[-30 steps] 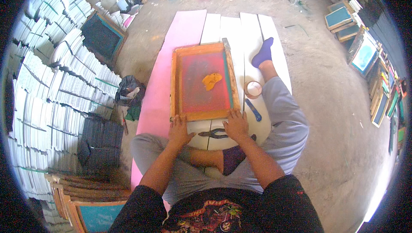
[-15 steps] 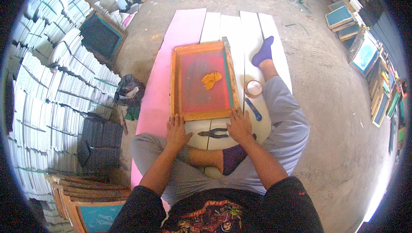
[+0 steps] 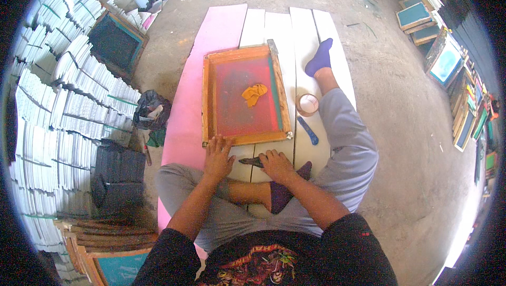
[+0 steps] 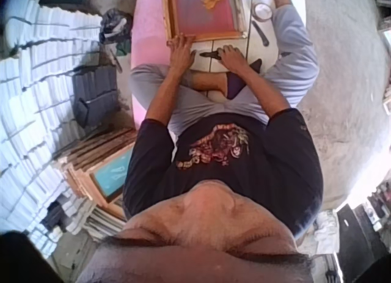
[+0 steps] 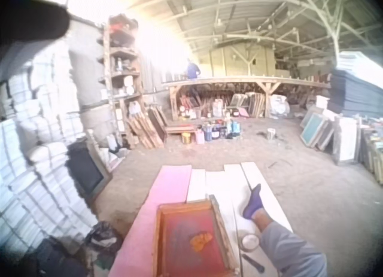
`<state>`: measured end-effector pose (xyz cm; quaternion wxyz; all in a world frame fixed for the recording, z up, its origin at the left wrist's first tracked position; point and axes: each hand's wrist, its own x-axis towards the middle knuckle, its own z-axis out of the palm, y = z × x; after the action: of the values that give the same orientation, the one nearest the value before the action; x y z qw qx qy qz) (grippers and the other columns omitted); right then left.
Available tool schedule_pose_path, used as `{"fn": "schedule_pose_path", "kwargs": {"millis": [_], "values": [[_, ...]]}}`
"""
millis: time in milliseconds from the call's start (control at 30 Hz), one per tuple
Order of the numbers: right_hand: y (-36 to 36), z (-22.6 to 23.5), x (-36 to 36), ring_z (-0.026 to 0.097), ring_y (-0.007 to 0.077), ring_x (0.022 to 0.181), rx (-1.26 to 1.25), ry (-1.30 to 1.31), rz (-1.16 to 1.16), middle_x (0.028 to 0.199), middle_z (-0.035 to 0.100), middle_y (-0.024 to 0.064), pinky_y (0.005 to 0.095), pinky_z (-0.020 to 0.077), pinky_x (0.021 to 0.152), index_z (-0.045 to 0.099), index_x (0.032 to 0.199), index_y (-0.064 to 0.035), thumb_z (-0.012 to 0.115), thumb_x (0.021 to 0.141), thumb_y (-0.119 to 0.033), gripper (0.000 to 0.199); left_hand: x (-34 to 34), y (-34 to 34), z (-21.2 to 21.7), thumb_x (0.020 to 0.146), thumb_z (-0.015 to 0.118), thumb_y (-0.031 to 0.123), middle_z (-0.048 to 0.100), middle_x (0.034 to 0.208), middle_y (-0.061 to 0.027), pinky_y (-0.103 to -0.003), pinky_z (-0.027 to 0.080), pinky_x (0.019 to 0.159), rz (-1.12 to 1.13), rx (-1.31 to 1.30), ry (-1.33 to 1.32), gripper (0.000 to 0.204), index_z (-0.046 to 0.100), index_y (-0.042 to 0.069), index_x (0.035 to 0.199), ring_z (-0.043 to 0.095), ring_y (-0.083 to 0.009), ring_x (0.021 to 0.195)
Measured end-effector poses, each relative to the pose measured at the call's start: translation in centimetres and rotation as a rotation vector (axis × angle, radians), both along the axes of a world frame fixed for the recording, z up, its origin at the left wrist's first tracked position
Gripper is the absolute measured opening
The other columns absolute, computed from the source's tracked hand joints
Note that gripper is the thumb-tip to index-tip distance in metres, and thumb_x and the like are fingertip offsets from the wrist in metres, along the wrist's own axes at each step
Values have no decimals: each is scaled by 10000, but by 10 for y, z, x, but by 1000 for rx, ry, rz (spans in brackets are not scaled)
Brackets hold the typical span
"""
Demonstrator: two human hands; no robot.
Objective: The person sits on the floor and applies orange tape to the edges of a wooden screen printing frame. They use a utility knife to cut the tape and pliers to adjust metal clips on the frame corners.
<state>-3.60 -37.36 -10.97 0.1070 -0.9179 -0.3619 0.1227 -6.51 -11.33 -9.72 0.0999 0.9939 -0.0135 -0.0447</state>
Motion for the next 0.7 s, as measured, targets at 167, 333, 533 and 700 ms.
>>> {"fn": "schedule_pose_path", "kwargs": {"millis": [167, 333, 533, 700], "values": [[-24, 32, -8, 615, 384, 1102, 153, 293, -314, 1111, 626, 205, 467, 515, 910, 565, 1324, -48, 556, 1026, -340, 417, 13, -14, -3, 976, 615, 319, 247, 1656, -212, -578, 180, 1232, -73, -59, 16, 656, 359, 239, 1573, 218, -442, 1527], [-31, 34, 4, 625, 469, 1086, 530, 211, -665, 1139, 652, 293, 544, 495, 925, 543, 1356, -13, 516, 1048, -289, 414, 21, -47, -9, 978, 593, 452, 227, 1666, -206, -599, 153, 1232, -170, -23, 42, 678, 338, 298, 1587, 178, -446, 1538], [-35, -18, 14, 623, 490, 1053, 475, 49, -664, 1121, 647, 296, 554, 500, 897, 492, 1400, -11, 514, 1048, -267, 436, 20, -62, -11, 942, 580, 598, 164, 1691, -181, -611, 117, 1234, -148, 36, 120, 776, 266, 362, 1611, 123, -428, 1556], [-13, 17, 13, 625, 474, 1029, 324, 129, -715, 1111, 645, 280, 535, 507, 880, 511, 1383, -27, 483, 1067, -266, 398, 20, -61, -6, 914, 612, 610, 133, 1701, -168, -609, 101, 1238, -139, 36, 160, 829, 241, 375, 1617, 96, -421, 1561]]}}
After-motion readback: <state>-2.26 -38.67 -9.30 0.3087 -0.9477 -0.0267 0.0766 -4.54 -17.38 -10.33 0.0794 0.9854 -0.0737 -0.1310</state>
